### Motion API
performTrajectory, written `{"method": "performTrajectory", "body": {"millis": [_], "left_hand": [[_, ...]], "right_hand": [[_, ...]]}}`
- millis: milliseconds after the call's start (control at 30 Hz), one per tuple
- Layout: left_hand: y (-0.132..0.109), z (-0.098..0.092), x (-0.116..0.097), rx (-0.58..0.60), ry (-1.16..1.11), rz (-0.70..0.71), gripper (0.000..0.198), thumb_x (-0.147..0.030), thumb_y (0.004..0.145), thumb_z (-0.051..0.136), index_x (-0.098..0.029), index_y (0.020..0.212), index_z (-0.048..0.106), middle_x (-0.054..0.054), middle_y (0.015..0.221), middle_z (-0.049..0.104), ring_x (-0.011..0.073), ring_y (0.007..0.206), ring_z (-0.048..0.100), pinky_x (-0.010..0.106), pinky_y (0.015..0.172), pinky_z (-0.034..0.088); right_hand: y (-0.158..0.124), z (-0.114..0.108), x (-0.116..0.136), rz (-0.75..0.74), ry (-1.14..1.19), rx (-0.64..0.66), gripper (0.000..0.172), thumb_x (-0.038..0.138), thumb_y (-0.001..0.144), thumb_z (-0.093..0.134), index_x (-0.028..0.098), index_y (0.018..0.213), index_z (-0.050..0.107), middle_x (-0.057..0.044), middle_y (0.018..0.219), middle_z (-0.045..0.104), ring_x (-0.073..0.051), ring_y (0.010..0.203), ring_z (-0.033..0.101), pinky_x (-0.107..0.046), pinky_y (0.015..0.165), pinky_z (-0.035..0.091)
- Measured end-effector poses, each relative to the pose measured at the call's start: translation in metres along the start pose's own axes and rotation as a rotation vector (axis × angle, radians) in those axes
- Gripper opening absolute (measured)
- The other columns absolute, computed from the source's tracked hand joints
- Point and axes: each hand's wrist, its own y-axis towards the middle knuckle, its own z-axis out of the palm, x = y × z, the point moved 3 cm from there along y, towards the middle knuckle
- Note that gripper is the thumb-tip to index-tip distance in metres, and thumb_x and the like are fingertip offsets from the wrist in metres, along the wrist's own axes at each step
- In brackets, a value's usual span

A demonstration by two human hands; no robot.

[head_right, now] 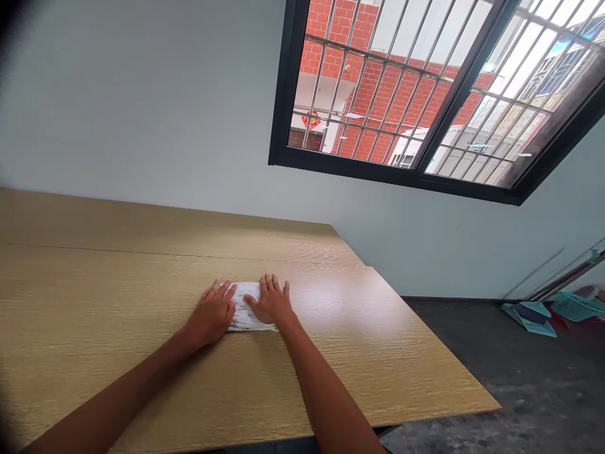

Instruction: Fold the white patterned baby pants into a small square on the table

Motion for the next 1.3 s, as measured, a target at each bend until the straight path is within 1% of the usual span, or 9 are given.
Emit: {"method": "performTrajectory", "body": {"millis": [300, 433, 567, 633, 733, 900, 1067, 1200, 1300], "left_hand": [[-0.001, -0.002, 0.002, 0.011, 0.039, 0.0, 0.053, -0.028, 0.101, 0.029, -0.008, 0.147, 0.048, 0.015, 0.157, 0.037, 0.038, 0.147, 0.027, 0.056, 0.117, 0.029], [-0.004, -0.013, -0.012, -0.021, 0.101, 0.076, 0.051, -0.024, 0.101, 0.029, -0.009, 0.143, 0.053, 0.017, 0.154, 0.041, 0.0393, 0.148, 0.025, 0.067, 0.119, 0.015], [-0.009, -0.02, -0.033, -0.059, 0.1, 0.299, 0.052, -0.018, 0.098, 0.034, -0.014, 0.147, 0.051, 0.014, 0.157, 0.038, 0.0346, 0.153, 0.009, 0.062, 0.123, 0.002], [-0.011, -0.019, -0.037, -0.044, 0.067, 0.344, 0.055, -0.019, 0.098, 0.035, -0.016, 0.152, 0.044, 0.012, 0.16, 0.031, 0.0348, 0.153, 0.008, 0.061, 0.124, 0.003], [-0.011, -0.014, -0.033, -0.002, 0.012, 0.276, 0.06, -0.022, 0.097, 0.038, -0.011, 0.156, 0.036, 0.015, 0.161, 0.027, 0.0366, 0.151, 0.017, 0.058, 0.124, 0.011], [-0.01, -0.014, -0.021, 0.009, 0.014, 0.15, 0.062, -0.033, 0.097, 0.038, -0.001, 0.15, 0.042, 0.021, 0.155, 0.037, 0.0334, 0.147, 0.03, 0.049, 0.125, 0.018], [-0.01, -0.017, -0.014, 0.033, 0.07, 0.094, 0.075, -0.053, 0.097, 0.039, 0.003, 0.147, 0.044, 0.023, 0.154, 0.038, 0.036, 0.144, 0.034, 0.05, 0.122, 0.024], [-0.009, -0.017, -0.007, 0.047, 0.091, 0.089, 0.084, -0.062, 0.096, 0.039, 0.003, 0.149, 0.041, 0.024, 0.154, 0.038, 0.0368, 0.144, 0.034, 0.052, 0.12, 0.027], [-0.006, -0.015, 0.003, 0.066, 0.088, 0.136, 0.083, -0.062, 0.098, 0.038, 0.003, 0.149, 0.04, 0.022, 0.155, 0.037, 0.0348, 0.145, 0.033, 0.051, 0.12, 0.027]], "right_hand": [[0.004, -0.005, -0.028, 0.127, 0.036, -0.057, 0.082, 0.065, 0.102, 0.017, 0.01, 0.162, 0.014, -0.01, 0.166, 0.006, -0.03, 0.155, -0.001, -0.068, 0.117, -0.005], [-0.002, -0.014, -0.006, 0.03, 0.092, -0.145, 0.075, 0.058, 0.104, 0.022, 0.01, 0.161, 0.017, -0.012, 0.166, 0.01, -0.028, 0.155, -0.002, -0.064, 0.118, -0.007], [-0.009, -0.012, 0.031, -0.192, 0.39, -0.06, 0.065, 0.054, 0.107, 0.013, 0.02, 0.161, 0.024, -0.009, 0.165, 0.017, -0.025, 0.155, 0.007, -0.057, 0.122, 0.008], [-0.012, -0.007, 0.041, -0.252, 0.436, -0.034, 0.063, 0.053, 0.107, 0.014, 0.02, 0.16, 0.027, -0.01, 0.165, 0.018, -0.024, 0.155, 0.008, -0.054, 0.124, 0.011], [-0.012, -0.002, 0.045, -0.274, 0.372, -0.035, 0.065, 0.052, 0.107, 0.022, 0.013, 0.158, 0.029, -0.013, 0.165, 0.018, -0.025, 0.155, 0.01, -0.051, 0.125, 0.009], [-0.01, 0.002, 0.035, -0.284, 0.2, 0.01, 0.063, 0.049, 0.107, 0.023, 0.012, 0.157, 0.033, -0.012, 0.164, 0.022, -0.023, 0.154, 0.014, -0.049, 0.125, 0.01], [-0.01, -0.003, 0.011, -0.135, 0.031, 0.01, 0.071, 0.054, 0.105, 0.022, 0.009, 0.16, 0.021, -0.012, 0.165, 0.013, -0.027, 0.155, 0.007, -0.06, 0.122, 0.001], [-0.007, -0.007, -0.01, -0.009, 0.008, 0.038, 0.079, 0.063, 0.103, 0.016, 0.01, 0.162, 0.013, -0.009, 0.166, 0.004, -0.029, 0.155, -0.002, -0.063, 0.119, -0.004], [-0.004, -0.01, -0.022, -0.041, 0.045, 0.069, 0.077, 0.063, 0.103, 0.018, 0.015, 0.162, 0.015, -0.009, 0.167, 0.005, -0.03, 0.154, -0.002, -0.064, 0.118, -0.001]]}}
